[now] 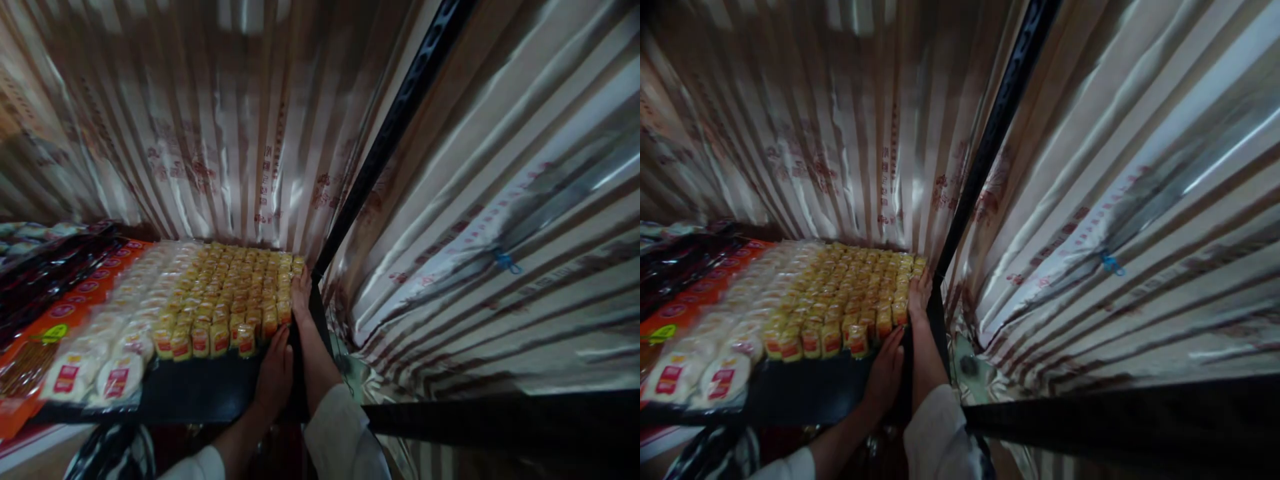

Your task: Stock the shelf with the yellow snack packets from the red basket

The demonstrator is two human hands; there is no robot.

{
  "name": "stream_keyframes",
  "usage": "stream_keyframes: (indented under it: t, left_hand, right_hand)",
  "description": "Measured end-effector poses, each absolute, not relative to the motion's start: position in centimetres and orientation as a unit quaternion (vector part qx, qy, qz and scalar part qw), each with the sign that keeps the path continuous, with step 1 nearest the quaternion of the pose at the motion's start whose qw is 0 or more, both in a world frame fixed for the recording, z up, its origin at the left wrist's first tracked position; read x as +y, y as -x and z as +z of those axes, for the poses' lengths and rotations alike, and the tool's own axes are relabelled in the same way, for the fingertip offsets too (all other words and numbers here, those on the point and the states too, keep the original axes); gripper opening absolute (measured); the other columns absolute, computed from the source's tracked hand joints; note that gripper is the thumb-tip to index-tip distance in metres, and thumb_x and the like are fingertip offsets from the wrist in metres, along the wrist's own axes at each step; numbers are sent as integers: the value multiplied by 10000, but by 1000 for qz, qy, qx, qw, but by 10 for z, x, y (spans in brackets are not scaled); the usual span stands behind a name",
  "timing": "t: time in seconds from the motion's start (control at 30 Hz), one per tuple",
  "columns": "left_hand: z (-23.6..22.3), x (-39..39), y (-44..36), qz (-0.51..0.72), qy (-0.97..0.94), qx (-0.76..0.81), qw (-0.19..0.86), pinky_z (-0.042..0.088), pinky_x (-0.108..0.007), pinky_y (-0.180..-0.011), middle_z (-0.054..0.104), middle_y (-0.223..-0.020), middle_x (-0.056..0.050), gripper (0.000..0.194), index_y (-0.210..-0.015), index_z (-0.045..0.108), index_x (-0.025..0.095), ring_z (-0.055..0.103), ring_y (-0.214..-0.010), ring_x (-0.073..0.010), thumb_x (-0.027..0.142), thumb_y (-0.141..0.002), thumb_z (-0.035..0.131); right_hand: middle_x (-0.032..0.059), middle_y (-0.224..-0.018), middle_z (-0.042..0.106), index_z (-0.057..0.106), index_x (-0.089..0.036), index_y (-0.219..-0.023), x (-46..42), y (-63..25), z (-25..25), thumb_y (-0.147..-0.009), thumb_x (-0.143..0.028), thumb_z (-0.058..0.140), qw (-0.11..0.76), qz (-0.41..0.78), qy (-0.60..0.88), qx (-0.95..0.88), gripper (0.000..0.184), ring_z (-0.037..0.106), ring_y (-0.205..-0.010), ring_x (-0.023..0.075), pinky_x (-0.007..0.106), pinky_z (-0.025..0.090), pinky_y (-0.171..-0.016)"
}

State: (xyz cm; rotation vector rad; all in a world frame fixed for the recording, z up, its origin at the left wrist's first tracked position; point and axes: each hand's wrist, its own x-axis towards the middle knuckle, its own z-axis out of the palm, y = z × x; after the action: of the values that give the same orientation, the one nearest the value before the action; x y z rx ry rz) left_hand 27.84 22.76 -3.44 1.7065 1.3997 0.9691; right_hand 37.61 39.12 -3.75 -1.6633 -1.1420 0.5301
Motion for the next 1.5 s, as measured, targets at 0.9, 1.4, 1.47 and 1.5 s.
stream_keyframes:
  t: [0.9, 1.4, 1.47, 1.5]
  left_hand:
    - [-37, 228, -278, 384, -665, 542, 341, 311, -410, -1097, 461, -1354, -143, 466, -1256, 485, 82, 398, -1279, -193, 301, -926, 239]
    - [-37, 228, -278, 438, -664, 529, 296, 417, -392, -1009, 583, -1142, -135, 403, -1057, 583, 129, 528, -1124, -198, 292, -913, 244]
    - [-36, 226, -276, 457, -660, 523, 286, 437, -389, -982, 600, -1086, -131, 406, -1017, 590, 136, 546, -1087, -199, 302, -916, 234]
    - [-34, 225, -274, 467, -659, 518, 282, 445, -390, -970, 606, -1061, -126, 408, -1001, 591, 140, 553, -1070, -198, 307, -919, 228]
  right_hand:
    - [99, -1422, 372, 407, -139, -1338, 380, -384, -44, -888, -480, 234, 537, 249, 644, -484, 590, 294, -1327, 172, 381, 167, -1118]
    - [112, -1382, 424, 417, -137, -1316, 301, -369, -13, -881, -507, 278, 636, 243, 630, -374, 588, 383, -1280, 209, 391, 303, -1061]
    - [132, -1350, 458, 450, -121, -1282, 268, -364, -9, -873, -507, 304, 649, 287, 606, -359, 581, 428, -1250, 220, 388, 370, -1017]
    - [142, -1339, 468, 456, -117, -1273, 249, -362, -9, -867, -506, 330, 657, 308, 594, -349, 577, 449, -1234, 225, 390, 400, -993]
